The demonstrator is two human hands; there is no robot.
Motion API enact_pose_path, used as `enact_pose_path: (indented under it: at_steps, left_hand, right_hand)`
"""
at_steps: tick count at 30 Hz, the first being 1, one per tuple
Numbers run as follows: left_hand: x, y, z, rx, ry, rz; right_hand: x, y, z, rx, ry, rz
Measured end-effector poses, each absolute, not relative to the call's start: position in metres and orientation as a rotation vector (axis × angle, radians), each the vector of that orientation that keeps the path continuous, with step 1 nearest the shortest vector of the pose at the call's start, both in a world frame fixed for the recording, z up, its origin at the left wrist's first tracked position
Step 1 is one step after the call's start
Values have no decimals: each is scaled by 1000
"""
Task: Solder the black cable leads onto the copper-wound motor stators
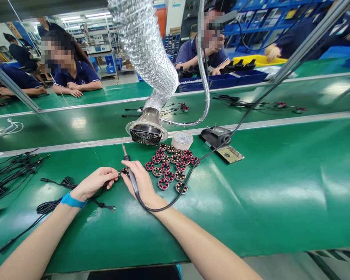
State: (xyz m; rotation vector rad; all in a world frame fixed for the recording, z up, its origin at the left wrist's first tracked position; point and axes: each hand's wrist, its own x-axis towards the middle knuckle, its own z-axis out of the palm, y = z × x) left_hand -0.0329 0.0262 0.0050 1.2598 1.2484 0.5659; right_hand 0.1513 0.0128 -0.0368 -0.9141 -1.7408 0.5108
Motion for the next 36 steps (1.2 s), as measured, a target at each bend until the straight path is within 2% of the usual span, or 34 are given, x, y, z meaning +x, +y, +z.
enact_pose_path:
  at_steps: [5, 14, 36]
  left_hand:
    - [-34, 26, 5, 1257, 1240, 571]
    - [-33, 25, 6, 1272, 1262, 570]
    - [-33, 26, 3, 1270, 1254, 559]
  right_hand:
    - [155, 2, -20, -958, -1526, 364]
    - [156, -5, -19, -924, -1586, 280]
    - [157, 0, -20, -937, -1497, 322]
